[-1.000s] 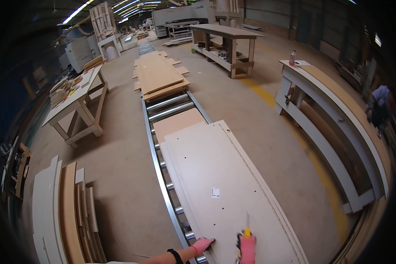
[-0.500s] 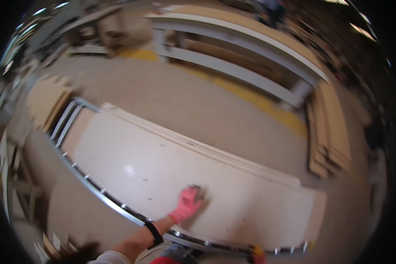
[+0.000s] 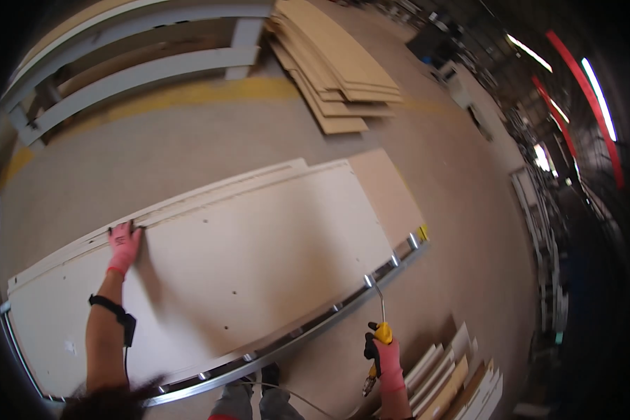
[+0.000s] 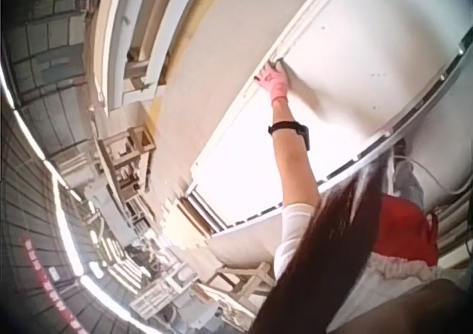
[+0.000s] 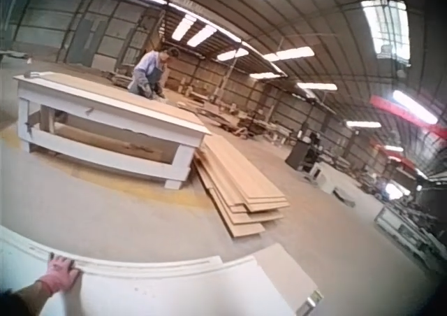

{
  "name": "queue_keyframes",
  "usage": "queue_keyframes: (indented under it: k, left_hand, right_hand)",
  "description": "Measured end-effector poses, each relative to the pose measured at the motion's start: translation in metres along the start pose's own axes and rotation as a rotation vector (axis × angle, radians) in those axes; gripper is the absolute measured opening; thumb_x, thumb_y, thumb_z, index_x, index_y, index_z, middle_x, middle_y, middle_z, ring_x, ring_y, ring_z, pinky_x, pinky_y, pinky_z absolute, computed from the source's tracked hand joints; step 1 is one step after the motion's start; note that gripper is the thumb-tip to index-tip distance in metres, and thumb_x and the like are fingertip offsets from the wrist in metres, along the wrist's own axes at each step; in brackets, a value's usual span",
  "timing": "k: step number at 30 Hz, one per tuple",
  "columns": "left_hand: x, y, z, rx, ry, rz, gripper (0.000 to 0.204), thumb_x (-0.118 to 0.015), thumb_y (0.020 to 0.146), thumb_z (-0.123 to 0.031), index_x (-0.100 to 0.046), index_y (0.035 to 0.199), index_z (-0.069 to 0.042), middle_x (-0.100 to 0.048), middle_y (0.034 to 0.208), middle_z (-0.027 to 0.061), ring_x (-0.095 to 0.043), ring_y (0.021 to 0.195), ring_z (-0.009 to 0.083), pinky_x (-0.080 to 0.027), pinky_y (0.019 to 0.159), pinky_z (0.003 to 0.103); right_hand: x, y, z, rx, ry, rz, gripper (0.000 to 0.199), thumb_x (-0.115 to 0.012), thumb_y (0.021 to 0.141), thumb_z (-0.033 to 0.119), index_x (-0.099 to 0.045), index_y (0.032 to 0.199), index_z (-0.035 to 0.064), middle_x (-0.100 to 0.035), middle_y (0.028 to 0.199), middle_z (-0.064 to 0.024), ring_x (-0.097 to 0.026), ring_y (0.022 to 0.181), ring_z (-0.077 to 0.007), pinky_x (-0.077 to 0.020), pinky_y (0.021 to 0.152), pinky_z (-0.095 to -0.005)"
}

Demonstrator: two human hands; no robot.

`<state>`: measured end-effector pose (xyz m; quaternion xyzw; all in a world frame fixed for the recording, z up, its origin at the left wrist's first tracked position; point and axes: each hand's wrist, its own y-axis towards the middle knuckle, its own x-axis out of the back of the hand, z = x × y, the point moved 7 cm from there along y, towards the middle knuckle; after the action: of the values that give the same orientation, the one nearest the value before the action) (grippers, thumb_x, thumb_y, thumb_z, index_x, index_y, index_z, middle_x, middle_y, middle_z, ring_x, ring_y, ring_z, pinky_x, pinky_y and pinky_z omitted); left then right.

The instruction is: Scraping and cleaning residue from furniture panels using a scraper and cloth.

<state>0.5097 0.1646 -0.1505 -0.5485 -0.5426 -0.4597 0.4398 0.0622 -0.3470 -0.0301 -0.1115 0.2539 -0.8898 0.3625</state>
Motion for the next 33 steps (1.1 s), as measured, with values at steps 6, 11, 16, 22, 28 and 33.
queue_keyframes:
  k: [6,11,16,22,28,33]
  left_hand:
    - [-0.001,-0.011,-0.011,-0.048,0.024,0.053,0.042,-0.052,0.084,-0.031,-0.050,0.119,-0.008,-0.052,0.118,0.0100,-0.045,0.113,0.0276,-0.024,0.104,0.047]
    - [-0.001,-0.030,-0.006,-0.084,-0.037,0.081,0.041,-0.054,0.083,-0.025,-0.048,0.121,-0.007,-0.050,0.118,0.0124,-0.043,0.114,0.0284,-0.022,0.104,0.046]
    - [-0.009,-0.059,0.003,-0.103,-0.077,0.044,0.043,-0.055,0.082,-0.022,-0.047,0.121,-0.007,-0.046,0.121,0.0155,-0.041,0.115,0.0314,-0.021,0.105,0.046]
    - [0.006,-0.079,0.001,-0.068,-0.030,-0.023,0.050,-0.059,0.079,-0.020,-0.044,0.125,-0.007,-0.043,0.124,0.0179,-0.037,0.119,0.0327,-0.019,0.107,0.046]
    - [0.017,-0.084,-0.008,-0.051,0.002,0.038,0.059,-0.064,0.072,-0.024,-0.044,0.124,-0.007,-0.046,0.119,0.0168,-0.041,0.114,0.0334,-0.027,0.101,0.046]
    - [0.015,-0.108,-0.012,-0.050,-0.039,0.069,0.064,-0.067,0.069,-0.028,-0.043,0.123,-0.003,-0.044,0.120,0.0176,-0.039,0.116,0.0328,-0.024,0.102,0.049]
  right_hand:
    - [-0.026,-0.026,-0.032,-0.152,-0.145,0.356,0.046,-0.053,0.078,0.000,-0.047,0.124,-0.0032,-0.059,0.080,-0.0060,-0.057,0.064,-0.0138,-0.0485,0.061,-0.0266]
    - [-0.016,-0.004,-0.063,-0.069,-0.068,0.206,0.041,-0.055,0.078,-0.001,-0.050,0.119,-0.0008,-0.061,0.085,-0.0074,-0.057,0.064,-0.0125,-0.0497,0.061,-0.0275]
    - [0.050,0.064,-0.007,0.039,0.078,-0.048,0.036,-0.057,0.082,0.006,-0.050,0.116,-0.0010,-0.051,0.067,-0.0022,-0.047,0.050,-0.0120,-0.0402,0.045,-0.0261]
    - [0.037,0.092,-0.003,-0.040,-0.056,-0.017,0.031,-0.055,0.083,0.009,-0.054,0.113,-0.0006,-0.051,0.066,-0.0021,-0.048,0.051,-0.0118,-0.0402,0.046,-0.0255]
    - [-0.076,-0.039,-0.099,-0.359,-0.588,0.832,0.051,-0.068,0.074,0.014,-0.051,0.121,0.0059,-0.062,0.088,-0.0032,-0.058,0.075,-0.0106,-0.0482,0.066,-0.0257]
    - [-0.090,-0.067,-0.151,-0.310,-0.626,0.943,0.057,-0.070,0.072,0.014,-0.047,0.123,0.0019,-0.060,0.106,-0.0120,-0.055,0.097,-0.0199,-0.0408,0.090,-0.0301]
